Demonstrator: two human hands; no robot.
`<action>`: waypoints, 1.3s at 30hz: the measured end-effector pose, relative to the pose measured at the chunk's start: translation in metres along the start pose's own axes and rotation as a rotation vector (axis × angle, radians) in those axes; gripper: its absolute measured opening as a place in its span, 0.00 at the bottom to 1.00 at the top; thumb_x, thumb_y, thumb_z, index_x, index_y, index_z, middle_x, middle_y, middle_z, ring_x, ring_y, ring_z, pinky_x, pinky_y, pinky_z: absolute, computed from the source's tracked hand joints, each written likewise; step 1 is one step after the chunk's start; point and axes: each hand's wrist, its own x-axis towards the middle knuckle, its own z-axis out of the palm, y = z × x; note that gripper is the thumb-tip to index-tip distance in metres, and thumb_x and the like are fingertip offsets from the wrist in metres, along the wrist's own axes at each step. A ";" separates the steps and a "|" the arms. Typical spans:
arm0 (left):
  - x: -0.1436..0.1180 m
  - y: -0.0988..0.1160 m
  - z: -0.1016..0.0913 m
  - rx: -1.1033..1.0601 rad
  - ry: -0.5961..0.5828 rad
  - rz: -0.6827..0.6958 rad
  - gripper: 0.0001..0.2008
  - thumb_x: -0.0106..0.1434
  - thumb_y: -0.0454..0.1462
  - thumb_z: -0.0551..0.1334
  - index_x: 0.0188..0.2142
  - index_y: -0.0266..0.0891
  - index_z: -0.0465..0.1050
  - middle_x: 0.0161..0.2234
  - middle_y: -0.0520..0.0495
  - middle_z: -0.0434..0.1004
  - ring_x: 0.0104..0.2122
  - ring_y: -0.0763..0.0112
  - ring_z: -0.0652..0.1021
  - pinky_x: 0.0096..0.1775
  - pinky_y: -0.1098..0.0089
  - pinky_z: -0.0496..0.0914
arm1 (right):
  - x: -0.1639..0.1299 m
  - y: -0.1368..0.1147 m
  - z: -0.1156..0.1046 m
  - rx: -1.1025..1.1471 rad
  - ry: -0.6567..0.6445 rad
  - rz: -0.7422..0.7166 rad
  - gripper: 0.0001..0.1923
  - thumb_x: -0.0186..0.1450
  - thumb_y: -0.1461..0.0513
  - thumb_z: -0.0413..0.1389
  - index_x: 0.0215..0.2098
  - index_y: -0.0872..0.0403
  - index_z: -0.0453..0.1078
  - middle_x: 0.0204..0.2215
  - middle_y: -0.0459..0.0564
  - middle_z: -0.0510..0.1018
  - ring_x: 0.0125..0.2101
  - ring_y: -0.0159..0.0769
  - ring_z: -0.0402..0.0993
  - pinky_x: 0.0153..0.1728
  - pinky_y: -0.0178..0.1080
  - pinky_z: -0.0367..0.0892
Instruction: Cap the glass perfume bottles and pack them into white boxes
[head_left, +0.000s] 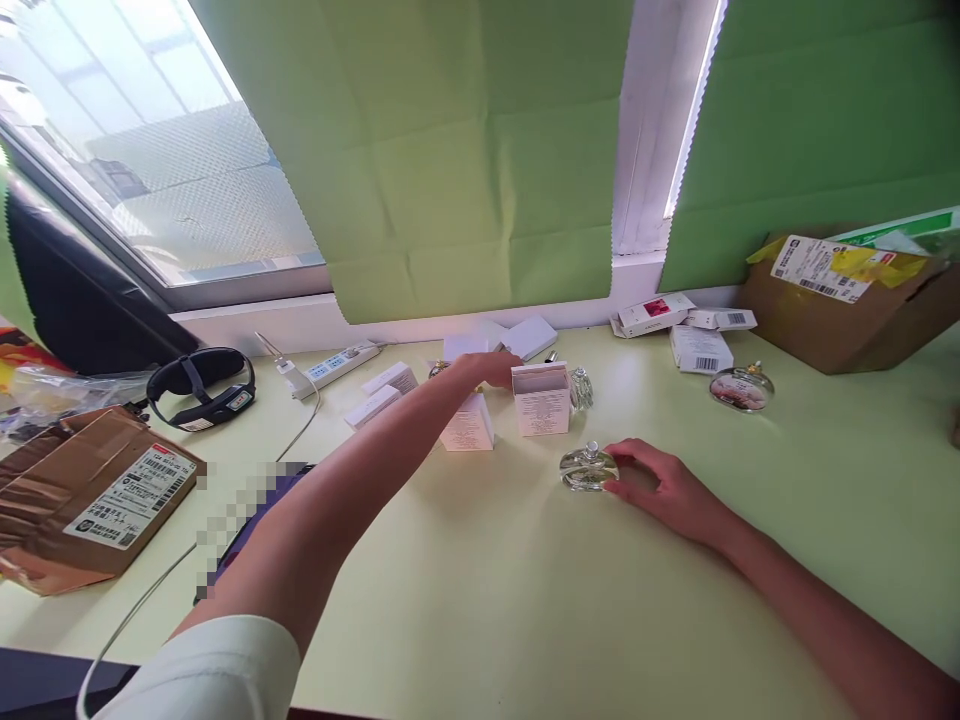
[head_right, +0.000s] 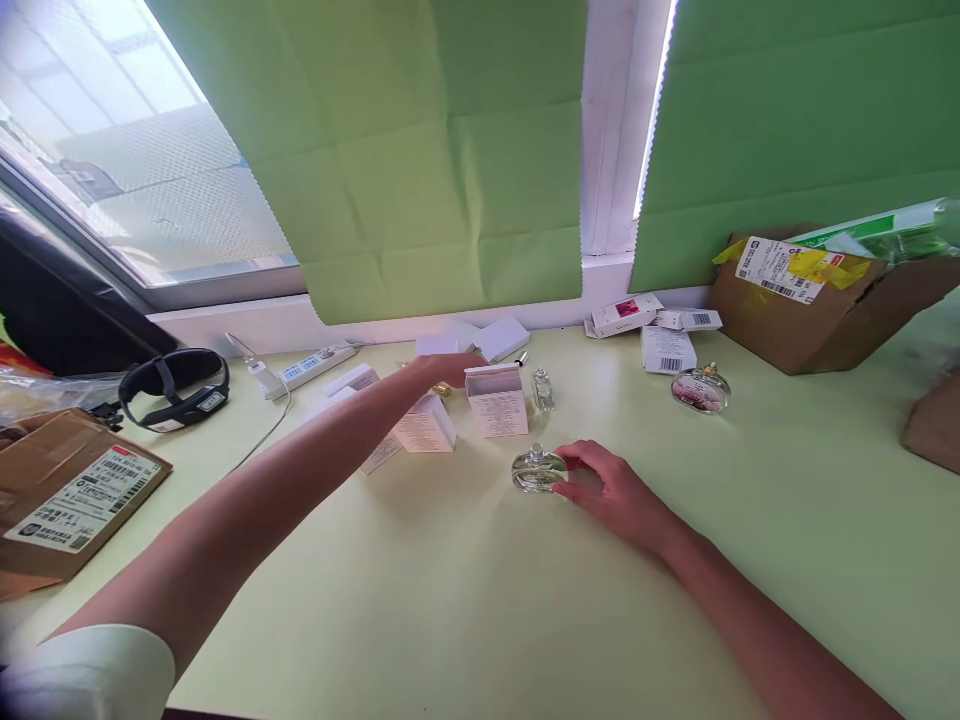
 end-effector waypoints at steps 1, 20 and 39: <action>-0.001 -0.003 -0.008 0.014 -0.038 -0.019 0.07 0.54 0.38 0.66 0.22 0.41 0.72 0.17 0.55 0.66 0.22 0.71 0.68 0.30 0.68 0.67 | 0.000 0.000 0.000 -0.003 0.004 -0.005 0.18 0.66 0.48 0.57 0.50 0.47 0.70 0.47 0.51 0.78 0.49 0.45 0.74 0.52 0.47 0.69; -0.159 0.074 0.080 -0.653 0.534 0.164 0.15 0.70 0.39 0.60 0.55 0.43 0.70 0.48 0.43 0.76 0.43 0.70 0.76 0.43 0.68 0.72 | 0.026 -0.029 0.014 0.094 -0.125 0.056 0.25 0.61 0.45 0.61 0.50 0.51 0.72 0.42 0.50 0.76 0.40 0.39 0.71 0.44 0.44 0.69; -0.175 0.101 0.095 -0.667 0.646 0.166 0.16 0.66 0.37 0.65 0.52 0.46 0.68 0.46 0.46 0.76 0.50 0.65 0.75 0.50 0.62 0.72 | 0.010 -0.063 0.026 -0.099 0.255 -0.480 0.13 0.68 0.60 0.59 0.51 0.42 0.71 0.45 0.48 0.80 0.47 0.44 0.72 0.48 0.51 0.71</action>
